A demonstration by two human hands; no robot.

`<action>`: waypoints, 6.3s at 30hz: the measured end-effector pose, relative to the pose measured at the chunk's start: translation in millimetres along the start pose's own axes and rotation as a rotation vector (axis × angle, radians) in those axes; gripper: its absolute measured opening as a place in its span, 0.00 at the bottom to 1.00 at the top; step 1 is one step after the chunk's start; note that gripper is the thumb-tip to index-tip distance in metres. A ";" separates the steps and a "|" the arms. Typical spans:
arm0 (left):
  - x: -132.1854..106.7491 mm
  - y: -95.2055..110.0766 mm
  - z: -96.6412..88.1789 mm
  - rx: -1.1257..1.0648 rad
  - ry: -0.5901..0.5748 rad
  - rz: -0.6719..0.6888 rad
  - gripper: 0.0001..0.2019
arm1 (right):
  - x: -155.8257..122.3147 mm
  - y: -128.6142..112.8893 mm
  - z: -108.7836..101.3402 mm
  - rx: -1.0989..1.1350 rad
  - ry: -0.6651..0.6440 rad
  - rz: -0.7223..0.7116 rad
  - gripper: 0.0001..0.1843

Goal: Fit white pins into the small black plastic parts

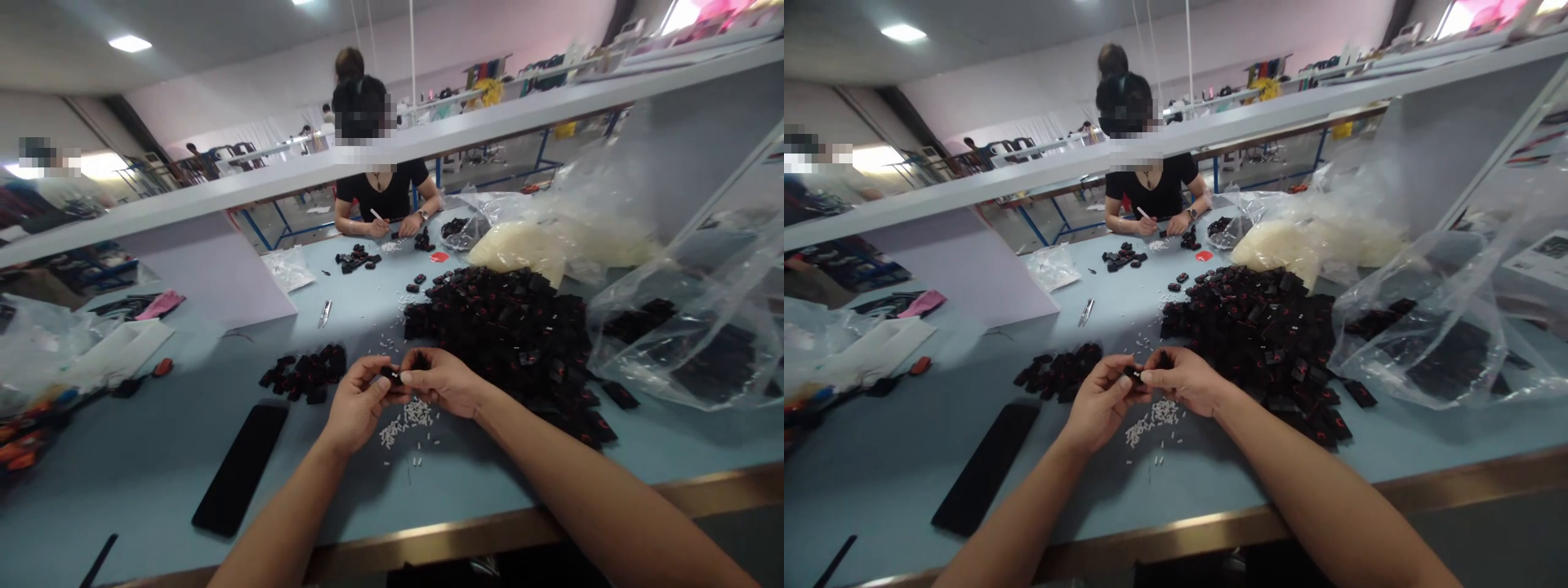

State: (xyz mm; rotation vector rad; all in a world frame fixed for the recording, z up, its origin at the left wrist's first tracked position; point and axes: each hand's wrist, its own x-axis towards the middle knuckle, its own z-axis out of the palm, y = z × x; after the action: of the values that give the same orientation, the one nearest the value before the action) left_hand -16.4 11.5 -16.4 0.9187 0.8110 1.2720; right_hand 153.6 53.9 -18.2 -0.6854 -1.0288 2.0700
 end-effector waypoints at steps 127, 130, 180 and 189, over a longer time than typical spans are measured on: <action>-1.6 5.0 8.7 0.007 0.175 -0.044 0.10 | -0.5 0.1 4.6 -0.052 0.197 -0.070 0.19; -1.8 4.6 8.0 0.003 0.168 -0.043 0.10 | -0.8 0.0 4.8 -0.052 0.202 -0.069 0.19; -4.4 7.4 9.6 0.019 0.190 -0.010 0.09 | -0.2 -0.6 5.0 -0.086 0.208 -0.072 0.19; -4.1 6.1 8.7 0.027 0.194 -0.002 0.10 | -0.5 -0.7 5.4 -0.084 0.205 -0.071 0.19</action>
State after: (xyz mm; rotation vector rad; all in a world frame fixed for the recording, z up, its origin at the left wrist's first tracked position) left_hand -11.7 6.9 -7.2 0.8237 0.9818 1.3659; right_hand 150.4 51.4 -14.5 -0.8714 -1.0118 1.8614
